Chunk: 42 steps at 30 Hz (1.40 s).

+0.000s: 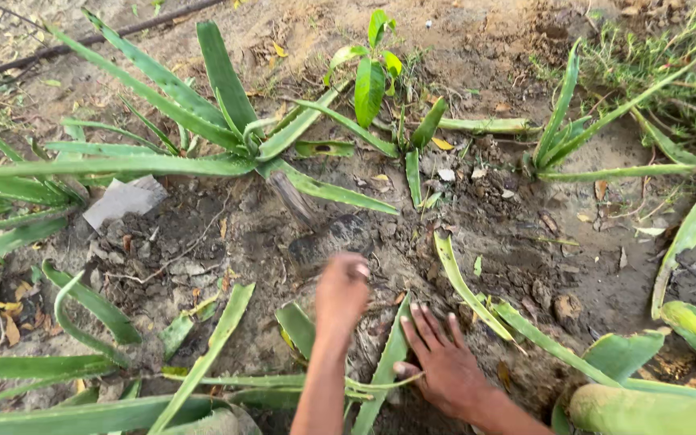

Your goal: The person clears weeds and grass from a garden bed by hand, digs small holes in the soil using a metal tool, and places aloe vera leaves and plants into the ground.

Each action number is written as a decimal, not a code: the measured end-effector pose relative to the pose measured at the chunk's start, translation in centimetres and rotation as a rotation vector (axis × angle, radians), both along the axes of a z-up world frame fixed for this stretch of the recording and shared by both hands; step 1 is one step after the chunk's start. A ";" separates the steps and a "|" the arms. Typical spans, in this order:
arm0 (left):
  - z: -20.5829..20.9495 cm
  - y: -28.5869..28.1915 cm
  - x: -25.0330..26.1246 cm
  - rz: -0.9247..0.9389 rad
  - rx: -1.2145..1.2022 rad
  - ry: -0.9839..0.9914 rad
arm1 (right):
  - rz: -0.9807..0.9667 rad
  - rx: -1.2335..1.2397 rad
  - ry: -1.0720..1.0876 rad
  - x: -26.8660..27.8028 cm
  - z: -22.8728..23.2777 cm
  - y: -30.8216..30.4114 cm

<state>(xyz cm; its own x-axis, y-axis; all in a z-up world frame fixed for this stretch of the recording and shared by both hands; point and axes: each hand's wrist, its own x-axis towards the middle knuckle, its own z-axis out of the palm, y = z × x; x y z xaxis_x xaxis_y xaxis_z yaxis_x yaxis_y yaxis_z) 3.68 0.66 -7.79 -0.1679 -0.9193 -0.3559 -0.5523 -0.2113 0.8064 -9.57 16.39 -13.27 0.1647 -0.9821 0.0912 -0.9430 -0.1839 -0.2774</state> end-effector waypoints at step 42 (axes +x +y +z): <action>0.3 4.1 -7.2 -0.308 0.193 -0.229 | -1.195 0.236 -1.722 -5.0 1.3 -0.2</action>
